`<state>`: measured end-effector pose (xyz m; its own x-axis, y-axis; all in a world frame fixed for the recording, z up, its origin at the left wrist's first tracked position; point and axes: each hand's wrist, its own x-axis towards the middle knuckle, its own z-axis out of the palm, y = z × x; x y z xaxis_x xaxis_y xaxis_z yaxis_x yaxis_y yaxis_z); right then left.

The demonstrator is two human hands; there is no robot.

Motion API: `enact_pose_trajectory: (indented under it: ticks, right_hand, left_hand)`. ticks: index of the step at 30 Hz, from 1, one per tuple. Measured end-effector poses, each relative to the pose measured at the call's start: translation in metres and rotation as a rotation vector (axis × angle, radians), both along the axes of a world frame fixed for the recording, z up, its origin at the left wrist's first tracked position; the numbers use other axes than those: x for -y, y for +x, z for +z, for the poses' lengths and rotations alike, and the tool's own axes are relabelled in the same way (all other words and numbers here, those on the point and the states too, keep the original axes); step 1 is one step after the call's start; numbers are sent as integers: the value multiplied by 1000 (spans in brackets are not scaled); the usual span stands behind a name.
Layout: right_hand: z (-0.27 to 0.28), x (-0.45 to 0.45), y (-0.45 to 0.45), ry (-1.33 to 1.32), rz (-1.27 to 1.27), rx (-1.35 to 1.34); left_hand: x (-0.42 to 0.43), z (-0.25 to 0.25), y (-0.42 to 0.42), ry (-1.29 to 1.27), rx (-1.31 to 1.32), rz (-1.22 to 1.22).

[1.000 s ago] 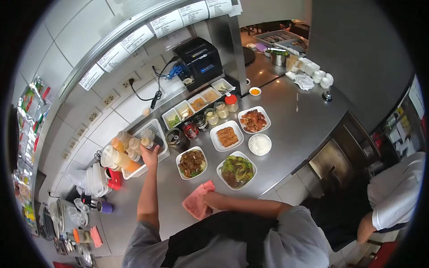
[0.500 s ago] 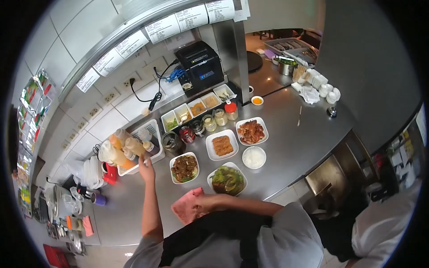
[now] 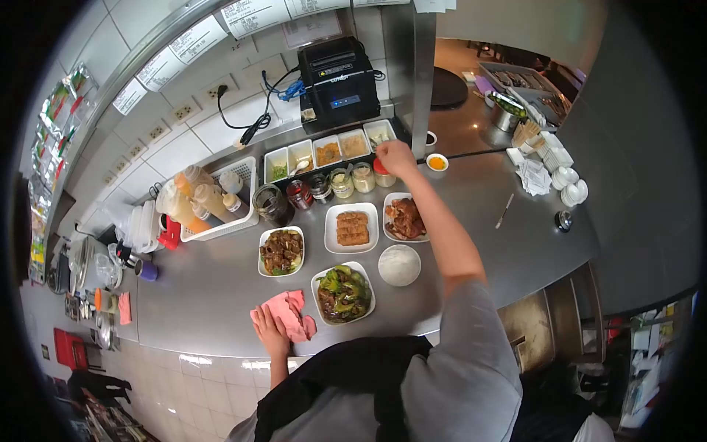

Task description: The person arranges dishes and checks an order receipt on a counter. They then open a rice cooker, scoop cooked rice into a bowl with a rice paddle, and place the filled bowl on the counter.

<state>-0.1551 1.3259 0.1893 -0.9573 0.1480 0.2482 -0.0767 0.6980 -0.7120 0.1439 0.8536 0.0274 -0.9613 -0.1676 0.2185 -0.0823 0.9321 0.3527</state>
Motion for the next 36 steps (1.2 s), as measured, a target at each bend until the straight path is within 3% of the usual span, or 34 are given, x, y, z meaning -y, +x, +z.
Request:
enact_pose_trajectory:
  ticks: [2,6,12,18,21,24,26,28,29,33,36]
  right_hand:
    - [-42,-16,-55,113,-133,48]
    - [-44,5,-81,131,-290,286]
    - [-51,11,-111,214,-358,334]
    - [-36,6,-104,358,-314,230]
    - [-22,-5,-96,228,-406,154]
    - [-37,-41,-93,-62,-489,-7]
    - [-50,-68,-77,-370,-421,-71]
    - [-32,-68,-24,-1230,-306,38]
    - [-43,-82,-4,-1404,-57,74]
    - [-18,-64,106,-1621,290,146]
    - [0,-44,169,-1649,284,252]
  left_hand:
    - [-6,8,-2,6,36,32]
    - [-10,5,-6,0,101,120]
    - [-12,-4,-5,30,-13,110]
    - [-8,-7,-10,-16,-50,92]
    - [-16,13,-20,178,29,219]
    - [-18,14,-33,286,8,335]
    - [-22,-1,-37,152,-137,350]
    - [-22,-10,-36,100,-244,353]
    - [-21,-10,-36,97,-265,338]
    - [-22,-5,-34,145,-307,317]
    - [-21,-11,-36,157,-300,350]
